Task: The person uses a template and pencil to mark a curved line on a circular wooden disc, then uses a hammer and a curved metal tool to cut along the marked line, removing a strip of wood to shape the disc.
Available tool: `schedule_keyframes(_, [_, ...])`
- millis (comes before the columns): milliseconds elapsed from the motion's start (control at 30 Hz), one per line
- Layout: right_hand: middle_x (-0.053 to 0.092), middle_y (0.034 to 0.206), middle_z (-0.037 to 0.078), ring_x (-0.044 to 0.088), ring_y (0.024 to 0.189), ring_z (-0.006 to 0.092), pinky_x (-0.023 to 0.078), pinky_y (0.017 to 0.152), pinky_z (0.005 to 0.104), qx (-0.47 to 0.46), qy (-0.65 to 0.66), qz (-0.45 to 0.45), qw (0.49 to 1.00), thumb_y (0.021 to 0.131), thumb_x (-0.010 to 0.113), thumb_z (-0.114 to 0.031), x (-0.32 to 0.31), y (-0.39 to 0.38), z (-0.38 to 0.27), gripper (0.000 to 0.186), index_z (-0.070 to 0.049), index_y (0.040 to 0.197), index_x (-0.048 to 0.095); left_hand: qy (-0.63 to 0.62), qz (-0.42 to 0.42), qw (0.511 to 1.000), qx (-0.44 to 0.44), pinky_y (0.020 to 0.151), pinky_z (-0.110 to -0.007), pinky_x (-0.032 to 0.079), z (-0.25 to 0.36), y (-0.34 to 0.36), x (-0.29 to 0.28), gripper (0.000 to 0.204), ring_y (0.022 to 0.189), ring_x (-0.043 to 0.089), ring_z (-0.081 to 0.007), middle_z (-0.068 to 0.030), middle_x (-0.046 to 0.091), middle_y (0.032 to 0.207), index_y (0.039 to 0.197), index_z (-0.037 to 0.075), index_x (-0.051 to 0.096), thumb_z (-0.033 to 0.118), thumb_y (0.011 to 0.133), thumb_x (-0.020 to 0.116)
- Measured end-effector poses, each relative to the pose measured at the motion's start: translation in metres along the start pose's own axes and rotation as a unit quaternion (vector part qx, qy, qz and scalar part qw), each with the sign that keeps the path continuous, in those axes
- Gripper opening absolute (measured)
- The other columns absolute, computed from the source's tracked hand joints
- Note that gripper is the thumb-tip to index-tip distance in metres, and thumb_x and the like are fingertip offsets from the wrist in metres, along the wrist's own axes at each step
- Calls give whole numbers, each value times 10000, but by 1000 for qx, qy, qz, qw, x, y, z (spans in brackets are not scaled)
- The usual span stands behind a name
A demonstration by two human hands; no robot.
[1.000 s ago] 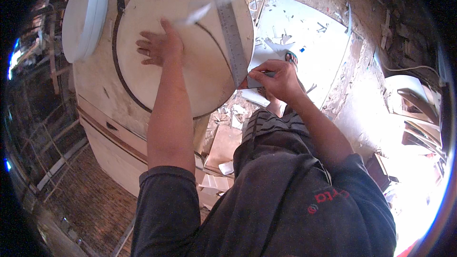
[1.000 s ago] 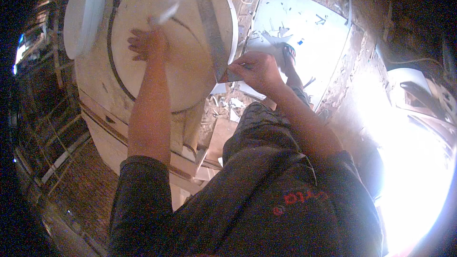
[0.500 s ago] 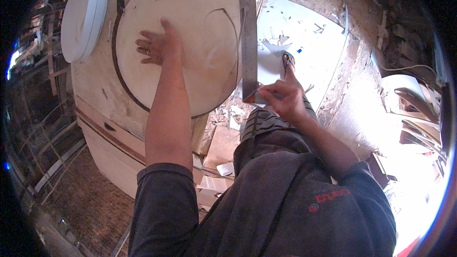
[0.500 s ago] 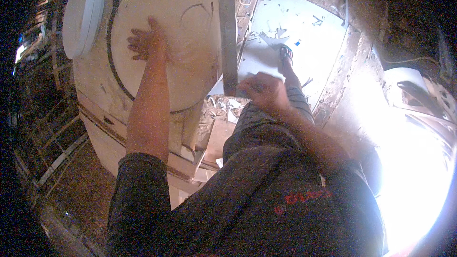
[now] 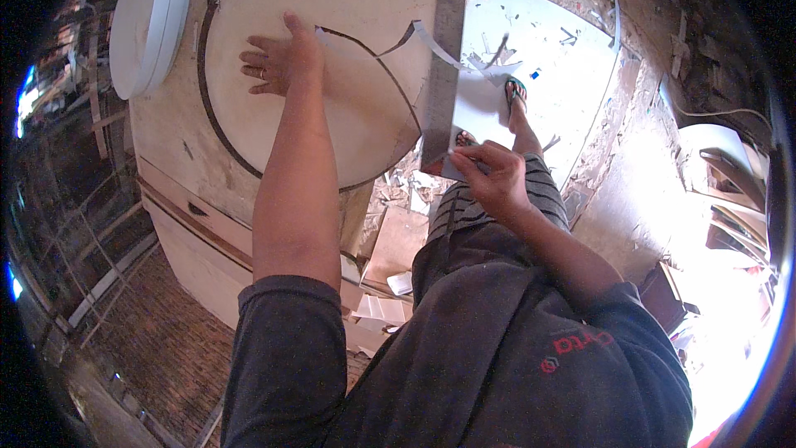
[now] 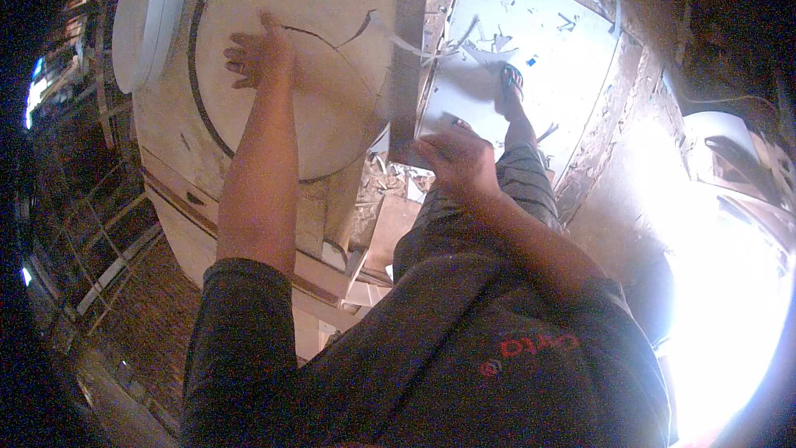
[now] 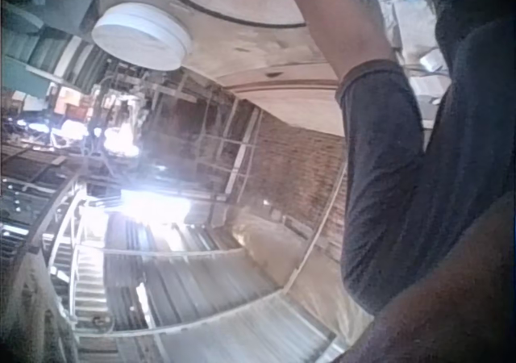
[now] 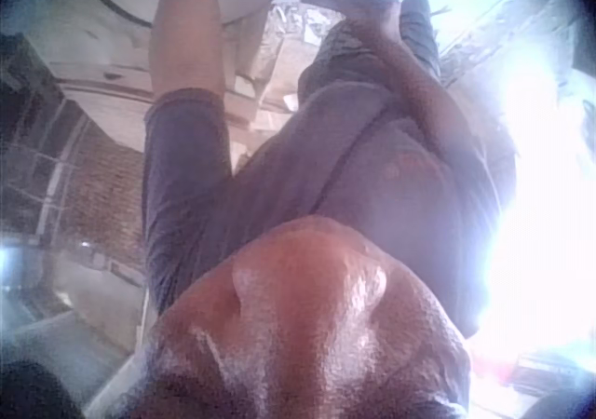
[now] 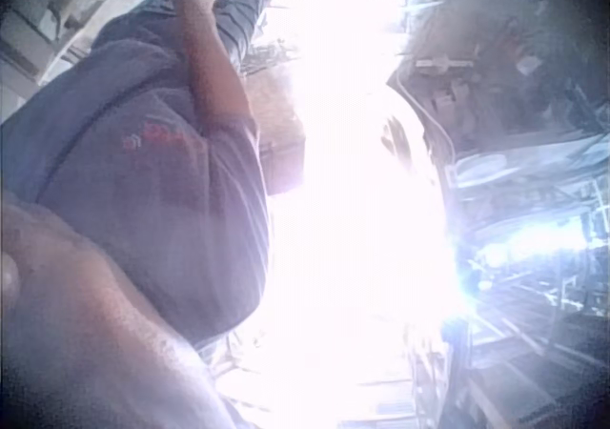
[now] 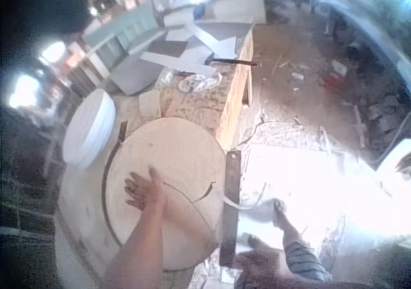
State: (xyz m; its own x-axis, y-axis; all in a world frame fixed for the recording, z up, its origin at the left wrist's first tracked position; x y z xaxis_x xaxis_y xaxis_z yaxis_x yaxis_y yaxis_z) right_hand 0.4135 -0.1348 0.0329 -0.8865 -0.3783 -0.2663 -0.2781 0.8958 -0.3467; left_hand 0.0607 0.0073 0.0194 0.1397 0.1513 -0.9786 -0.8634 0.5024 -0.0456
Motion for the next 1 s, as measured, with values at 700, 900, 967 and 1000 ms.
schedule_keyframes(700, [779, 865, 111, 721, 781, 154, 548, 710, 321, -52, -42, 12, 998, 934, 830, -118, 25, 15, 4, 143, 10, 996, 820, 5, 36, 999, -5, 1280, -702, 62, -5, 9, 9, 1020, 1634, 143, -470, -297, 151, 1754, 1707, 41, 200, 751, 1006, 414])
schedule_keyframes(900, [782, 878, 113, 754, 797, 282, 557, 936, 437, -57, 31, -10, 998, 902, 841, -188, 22, -20, 38, 123, -71, 938, 833, -1, 32, 999, 10, 1282, -699, 63, -4, 4, 6, 1019, 1633, 139, -475, -289, 145, 1759, 1708, 43, 197, 753, 1007, 400])
schedule_keyframes(967, [791, 902, 116, 759, 795, 284, 573, 842, 420, -118, 11, 14, 993, 903, 842, -168, 36, -8, 17, 126, -47, 935, 829, 0, 17, 1000, 7, 1283, -697, 55, 4, 4, 2, 1020, 1634, 136, -474, -291, 133, 1761, 1709, 41, 191, 754, 1008, 393])
schedule_keyframes(1000, [791, 902, 120, 761, 796, 286, 577, 812, 412, -91, 25, 16, 995, 903, 843, -169, 45, -2, 6, 134, -40, 936, 828, 2, 8, 1000, 7, 1284, -695, 52, 6, 2, 1, 1021, 1634, 135, -474, -291, 127, 1762, 1709, 40, 189, 754, 1009, 390])
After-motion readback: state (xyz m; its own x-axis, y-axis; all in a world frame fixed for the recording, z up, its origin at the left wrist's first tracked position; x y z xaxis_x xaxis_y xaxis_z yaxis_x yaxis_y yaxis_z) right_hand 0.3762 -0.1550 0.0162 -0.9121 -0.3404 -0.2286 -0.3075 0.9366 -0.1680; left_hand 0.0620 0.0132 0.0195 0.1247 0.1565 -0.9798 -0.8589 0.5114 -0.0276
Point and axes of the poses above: each hand's wrist, its own y-axis towards the middle knuckle, its own x-axis out of the palm, z = x × y, the point moved 3 cm from there along y, towards the middle knuckle
